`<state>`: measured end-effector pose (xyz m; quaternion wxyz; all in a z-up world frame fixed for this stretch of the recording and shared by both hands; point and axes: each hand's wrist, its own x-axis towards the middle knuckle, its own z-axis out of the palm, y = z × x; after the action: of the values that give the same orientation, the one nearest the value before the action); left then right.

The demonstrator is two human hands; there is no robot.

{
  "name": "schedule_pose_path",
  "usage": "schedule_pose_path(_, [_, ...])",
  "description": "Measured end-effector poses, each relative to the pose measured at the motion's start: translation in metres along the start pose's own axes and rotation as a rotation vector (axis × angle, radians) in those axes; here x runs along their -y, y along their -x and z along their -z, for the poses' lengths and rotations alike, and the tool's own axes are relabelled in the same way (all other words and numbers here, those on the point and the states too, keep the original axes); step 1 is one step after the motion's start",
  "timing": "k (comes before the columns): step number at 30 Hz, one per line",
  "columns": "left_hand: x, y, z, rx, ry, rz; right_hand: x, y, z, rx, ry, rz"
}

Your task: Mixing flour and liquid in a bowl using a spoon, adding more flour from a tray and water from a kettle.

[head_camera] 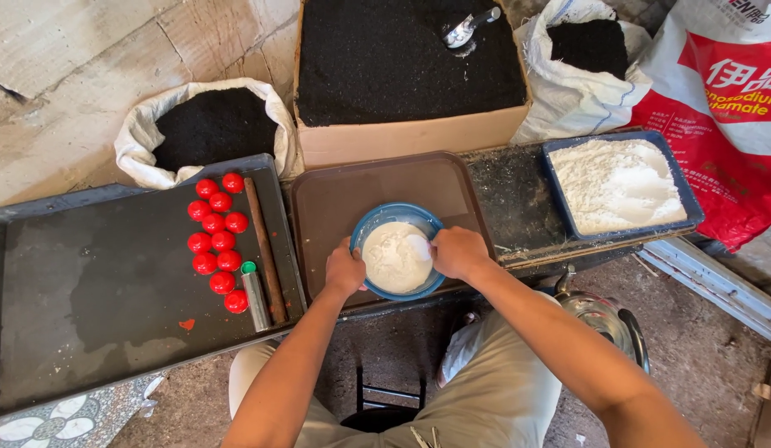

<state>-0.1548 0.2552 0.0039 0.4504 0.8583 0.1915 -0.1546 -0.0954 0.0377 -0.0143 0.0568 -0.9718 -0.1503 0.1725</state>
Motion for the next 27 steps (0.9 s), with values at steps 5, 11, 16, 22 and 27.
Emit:
schedule_pose_path(5, [0.002,-0.002,-0.002,0.004,-0.007,0.005,-0.001,-0.005,0.0,-0.004,-0.022,-0.007])
schedule_pose_path(11, [0.011,-0.011,-0.008,-0.002,-0.025,0.0,-0.004,0.002,-0.001,-0.021,-0.099,-0.021])
schedule_pose_path(16, [0.009,-0.02,-0.008,0.02,-0.077,-0.041,0.0,0.016,0.022,0.025,0.075,0.025])
schedule_pose_path(22, [0.024,-0.026,-0.015,-0.008,-0.127,-0.037,-0.017,0.016,0.03,0.001,0.213,0.013])
schedule_pose_path(27, [0.03,-0.005,-0.031,-0.001,0.188,0.119,-0.024,0.004,0.007,-0.003,0.26,0.034])
